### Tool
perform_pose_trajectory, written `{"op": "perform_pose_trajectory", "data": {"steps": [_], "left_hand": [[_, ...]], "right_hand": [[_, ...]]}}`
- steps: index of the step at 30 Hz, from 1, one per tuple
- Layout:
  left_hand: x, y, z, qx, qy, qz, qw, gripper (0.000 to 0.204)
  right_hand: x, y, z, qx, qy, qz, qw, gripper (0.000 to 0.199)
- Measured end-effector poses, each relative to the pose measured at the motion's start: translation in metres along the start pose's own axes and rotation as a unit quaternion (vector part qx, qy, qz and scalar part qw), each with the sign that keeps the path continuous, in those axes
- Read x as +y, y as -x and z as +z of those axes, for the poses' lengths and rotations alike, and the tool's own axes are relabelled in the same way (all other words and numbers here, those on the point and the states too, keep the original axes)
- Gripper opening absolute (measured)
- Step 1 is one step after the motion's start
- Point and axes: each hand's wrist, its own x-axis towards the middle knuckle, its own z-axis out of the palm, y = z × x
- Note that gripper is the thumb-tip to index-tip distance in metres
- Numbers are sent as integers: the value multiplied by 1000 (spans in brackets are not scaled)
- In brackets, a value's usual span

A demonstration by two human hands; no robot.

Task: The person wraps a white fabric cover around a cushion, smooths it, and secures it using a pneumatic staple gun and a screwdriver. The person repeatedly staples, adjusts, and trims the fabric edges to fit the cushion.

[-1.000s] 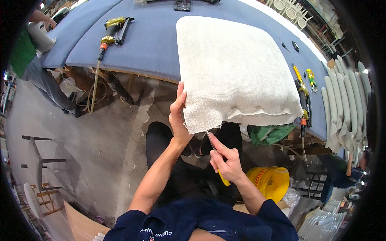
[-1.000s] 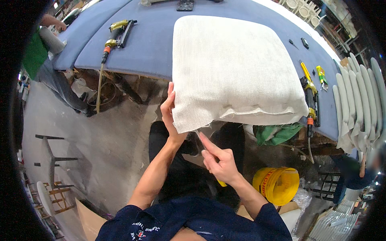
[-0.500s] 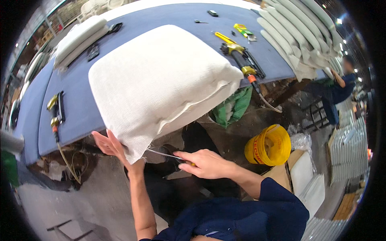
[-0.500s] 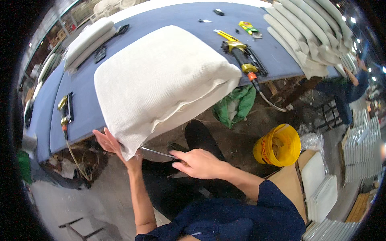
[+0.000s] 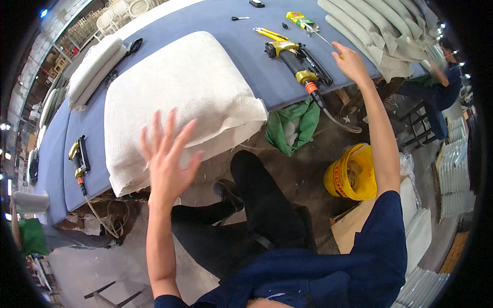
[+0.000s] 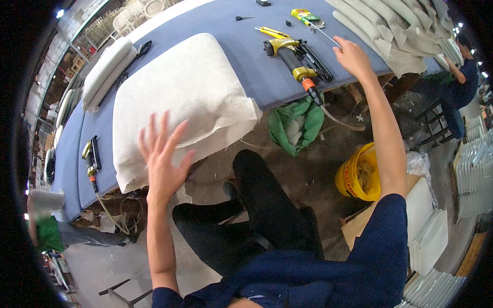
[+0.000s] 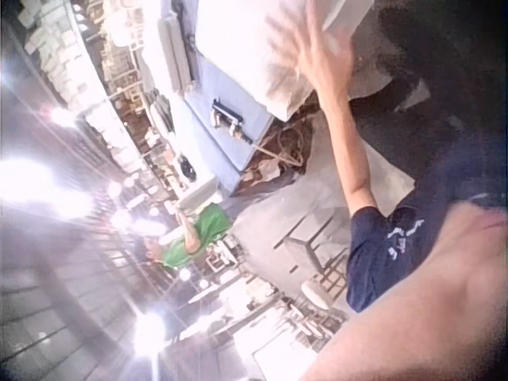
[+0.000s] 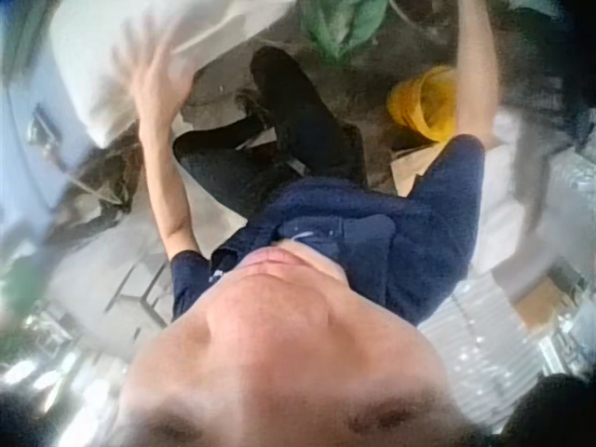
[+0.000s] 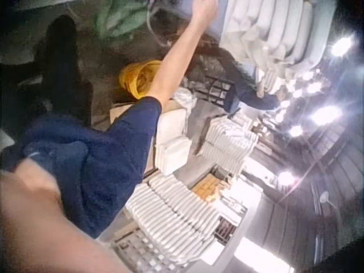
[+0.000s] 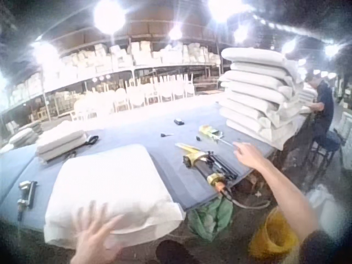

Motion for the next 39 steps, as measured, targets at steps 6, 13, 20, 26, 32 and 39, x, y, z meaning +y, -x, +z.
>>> {"op": "perform_pose_trajectory", "data": {"steps": [6,13,20,26,32,39], "left_hand": [[46,-90,53,-71,2,100,992,89],[42,-104,67,-47,-2,126,991,84],[54,-111,68,-45,-49,82,994,87],[48,-112,88,-39,-52,43,997,101],[49,-98,107,28,-113,16,993,91],[55,-91,117,47,-133,-35,989,93]], "right_hand": [[-115,48,-50,83,-277,-91,953,40],[-198,138,-43,-102,-462,-82,877,51],[-234,130,30,-53,-476,-2,878,30],[-241,131,55,-15,-489,7,872,19],[-247,157,68,-32,-570,51,819,25],[-257,168,80,-25,-687,62,723,31]]}}
